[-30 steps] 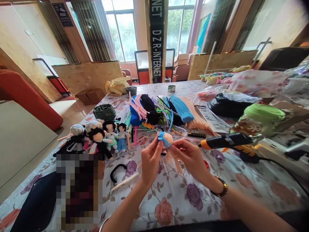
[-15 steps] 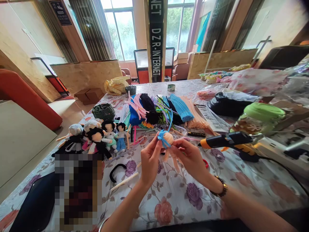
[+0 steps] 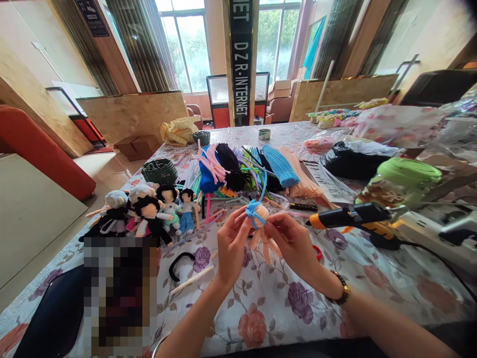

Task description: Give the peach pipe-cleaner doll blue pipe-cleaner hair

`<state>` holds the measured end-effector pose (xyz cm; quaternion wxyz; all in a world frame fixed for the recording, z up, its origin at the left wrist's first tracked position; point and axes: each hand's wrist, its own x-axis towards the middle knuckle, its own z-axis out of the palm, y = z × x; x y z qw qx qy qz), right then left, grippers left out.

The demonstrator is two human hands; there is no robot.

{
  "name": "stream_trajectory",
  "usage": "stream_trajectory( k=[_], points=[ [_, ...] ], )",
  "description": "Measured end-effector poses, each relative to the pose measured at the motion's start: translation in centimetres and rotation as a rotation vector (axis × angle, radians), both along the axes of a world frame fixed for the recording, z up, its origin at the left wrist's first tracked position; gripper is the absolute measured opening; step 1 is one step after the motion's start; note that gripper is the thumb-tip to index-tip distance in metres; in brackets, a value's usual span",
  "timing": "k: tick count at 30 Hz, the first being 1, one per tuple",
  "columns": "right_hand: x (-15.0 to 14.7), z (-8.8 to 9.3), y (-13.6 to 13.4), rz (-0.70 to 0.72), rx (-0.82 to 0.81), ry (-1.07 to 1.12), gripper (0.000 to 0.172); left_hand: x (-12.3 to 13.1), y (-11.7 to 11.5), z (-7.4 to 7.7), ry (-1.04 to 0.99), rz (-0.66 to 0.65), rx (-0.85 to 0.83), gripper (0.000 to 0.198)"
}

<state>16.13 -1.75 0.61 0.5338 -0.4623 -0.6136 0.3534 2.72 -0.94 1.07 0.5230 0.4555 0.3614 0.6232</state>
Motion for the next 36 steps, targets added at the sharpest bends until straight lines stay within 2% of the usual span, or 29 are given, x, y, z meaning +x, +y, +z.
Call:
stream_trajectory(
  k=[7,14,23,27,33,36],
  points=[
    [-0.1,-0.4,-0.2,-0.058,0.083,-0.119,0.018,-0.3,0.2,0.2,-0.014,-0.046,0.005,0.023],
    [-0.1,-0.4,-0.5,-0.001,0.116,-0.147,0.016,-0.4,0.2,0.2,-0.062,-0.089,0.0,0.021],
    [0.2,0.1,-0.4,0.05,0.189,-0.115,0.013,-0.3,-0.1,0.4,-0.052,-0.054,0.003,0.021],
    [0.3,0.1,-0.3,0.106,0.111,-0.019,0.015,-0.4,-0.2,0.4,-0.055,-0.05,0.006,0.021],
    [0.3,0.6,-0.3,0.207,-0.093,0.158,0.024,-0.4,0.0,0.4,-0.068,-0.065,-0.006,0.022],
    [0.4,0.9,-0.2,0.243,-0.119,0.21,0.024,-0.5,0.1,0.4,-0.075,-0.084,-0.006,0.021]
  ],
)
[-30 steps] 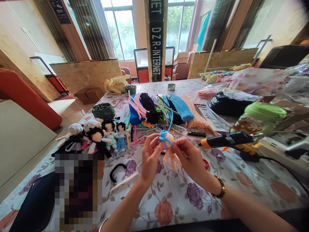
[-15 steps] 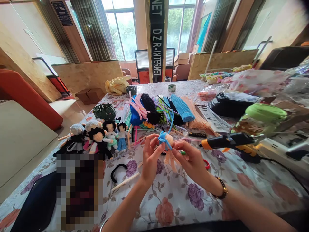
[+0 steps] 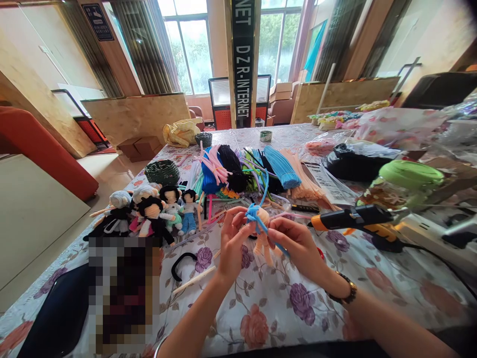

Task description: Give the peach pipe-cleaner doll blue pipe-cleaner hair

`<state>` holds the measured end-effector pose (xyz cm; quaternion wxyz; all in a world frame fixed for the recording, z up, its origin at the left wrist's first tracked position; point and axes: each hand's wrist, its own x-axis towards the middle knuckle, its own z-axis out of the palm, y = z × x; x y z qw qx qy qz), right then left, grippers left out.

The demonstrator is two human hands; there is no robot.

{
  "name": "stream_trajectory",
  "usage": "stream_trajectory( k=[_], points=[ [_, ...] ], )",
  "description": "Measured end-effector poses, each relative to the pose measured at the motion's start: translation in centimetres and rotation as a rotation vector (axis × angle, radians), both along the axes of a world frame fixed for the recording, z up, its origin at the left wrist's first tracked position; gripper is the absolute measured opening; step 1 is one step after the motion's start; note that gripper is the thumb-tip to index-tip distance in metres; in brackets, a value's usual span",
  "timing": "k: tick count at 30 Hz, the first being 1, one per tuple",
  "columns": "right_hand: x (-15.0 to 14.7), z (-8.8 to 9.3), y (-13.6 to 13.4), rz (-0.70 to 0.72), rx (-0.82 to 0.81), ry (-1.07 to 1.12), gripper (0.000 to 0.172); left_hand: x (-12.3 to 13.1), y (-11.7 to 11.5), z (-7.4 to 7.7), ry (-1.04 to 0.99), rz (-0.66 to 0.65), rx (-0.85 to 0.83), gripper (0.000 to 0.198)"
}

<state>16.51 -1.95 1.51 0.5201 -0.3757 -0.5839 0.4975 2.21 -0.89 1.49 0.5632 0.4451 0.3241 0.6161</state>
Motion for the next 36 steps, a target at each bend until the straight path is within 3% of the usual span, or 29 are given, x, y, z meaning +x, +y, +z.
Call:
stream_trajectory(
  k=[8,21,36],
  points=[
    [0.11,0.53,0.23,0.036,-0.049,0.044,0.024,-0.02,-0.06,0.21,0.002,-0.021,0.005,0.019],
    [0.31,-0.16,0.21,0.068,-0.074,0.143,0.019,-0.05,0.22,-0.04,-0.043,0.019,-0.012,0.018],
    [0.05,-0.1,0.18,-0.005,-0.052,0.068,0.02,-0.05,0.21,-0.07,-0.048,-0.007,-0.007,0.015]
  ],
)
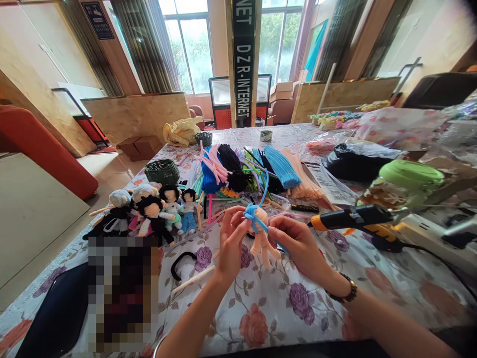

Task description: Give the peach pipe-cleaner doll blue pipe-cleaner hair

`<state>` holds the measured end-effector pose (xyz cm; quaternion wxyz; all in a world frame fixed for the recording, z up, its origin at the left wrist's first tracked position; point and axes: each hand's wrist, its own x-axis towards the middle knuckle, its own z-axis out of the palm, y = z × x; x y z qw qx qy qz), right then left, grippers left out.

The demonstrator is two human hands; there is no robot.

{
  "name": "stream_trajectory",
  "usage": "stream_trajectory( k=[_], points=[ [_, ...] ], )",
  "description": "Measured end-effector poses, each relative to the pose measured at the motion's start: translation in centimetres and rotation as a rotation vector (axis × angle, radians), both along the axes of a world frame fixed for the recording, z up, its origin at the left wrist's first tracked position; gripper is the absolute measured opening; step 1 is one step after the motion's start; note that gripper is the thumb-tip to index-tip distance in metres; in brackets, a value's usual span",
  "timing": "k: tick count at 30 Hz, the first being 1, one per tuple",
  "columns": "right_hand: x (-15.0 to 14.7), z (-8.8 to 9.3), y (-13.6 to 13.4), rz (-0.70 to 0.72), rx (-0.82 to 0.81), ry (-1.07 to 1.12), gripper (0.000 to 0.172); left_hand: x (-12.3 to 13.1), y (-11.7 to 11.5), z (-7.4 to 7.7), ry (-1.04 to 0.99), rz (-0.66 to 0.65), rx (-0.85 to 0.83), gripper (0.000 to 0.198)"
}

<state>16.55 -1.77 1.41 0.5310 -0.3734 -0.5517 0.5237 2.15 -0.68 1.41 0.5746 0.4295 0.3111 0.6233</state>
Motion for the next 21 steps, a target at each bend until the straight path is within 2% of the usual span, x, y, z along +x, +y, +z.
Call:
stream_trajectory(
  k=[11,21],
  points=[
    [-0.18,0.03,-0.27,-0.039,0.091,-0.049,0.016,0.28,-0.19,-0.08,-0.015,0.047,-0.018,0.02],
    [-0.25,-0.09,0.01,-0.057,0.083,-0.1,0.015,0.36,-0.16,-0.1,0.025,0.038,-0.022,0.019]
  ],
)
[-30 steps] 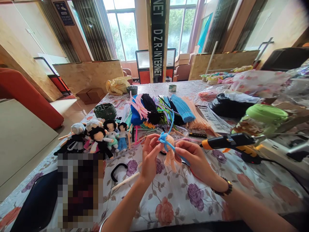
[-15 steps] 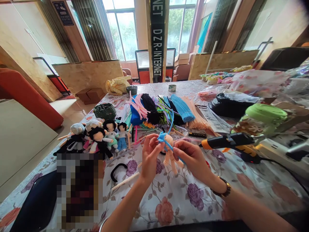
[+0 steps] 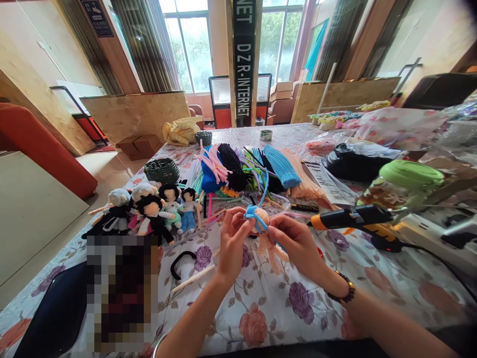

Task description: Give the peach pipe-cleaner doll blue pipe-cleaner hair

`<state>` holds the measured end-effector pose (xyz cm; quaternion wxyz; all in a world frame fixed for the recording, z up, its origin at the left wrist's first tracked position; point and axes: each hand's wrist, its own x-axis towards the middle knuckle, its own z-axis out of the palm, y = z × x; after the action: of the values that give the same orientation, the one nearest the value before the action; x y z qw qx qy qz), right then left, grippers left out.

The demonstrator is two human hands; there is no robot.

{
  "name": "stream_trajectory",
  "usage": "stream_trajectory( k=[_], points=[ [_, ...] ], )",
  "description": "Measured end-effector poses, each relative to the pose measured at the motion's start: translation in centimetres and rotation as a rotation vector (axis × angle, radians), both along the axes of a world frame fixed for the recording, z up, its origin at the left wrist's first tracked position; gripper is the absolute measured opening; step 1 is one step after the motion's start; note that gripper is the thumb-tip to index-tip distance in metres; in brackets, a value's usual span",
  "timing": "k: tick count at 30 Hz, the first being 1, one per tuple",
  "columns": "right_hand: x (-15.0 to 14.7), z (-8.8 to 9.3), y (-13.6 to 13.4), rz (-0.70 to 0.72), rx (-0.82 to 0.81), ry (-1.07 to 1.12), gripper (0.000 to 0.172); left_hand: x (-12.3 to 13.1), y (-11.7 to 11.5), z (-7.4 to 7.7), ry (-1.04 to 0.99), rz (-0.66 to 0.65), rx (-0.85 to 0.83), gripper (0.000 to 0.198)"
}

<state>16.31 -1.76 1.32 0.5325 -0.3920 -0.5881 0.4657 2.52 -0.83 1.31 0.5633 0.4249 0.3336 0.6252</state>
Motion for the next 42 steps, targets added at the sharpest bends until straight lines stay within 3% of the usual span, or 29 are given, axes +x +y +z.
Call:
stream_trajectory(
  k=[23,42],
  points=[
    [0.12,-0.24,0.49,0.088,-0.028,-0.122,0.026,-0.2,0.13,0.16,0.056,0.094,-0.102,0.026],
    [0.35,-0.56,0.63,-0.069,0.23,-0.363,0.011,-0.33,0.25,0.75,-0.073,-0.005,-0.214,0.024]
  ],
)
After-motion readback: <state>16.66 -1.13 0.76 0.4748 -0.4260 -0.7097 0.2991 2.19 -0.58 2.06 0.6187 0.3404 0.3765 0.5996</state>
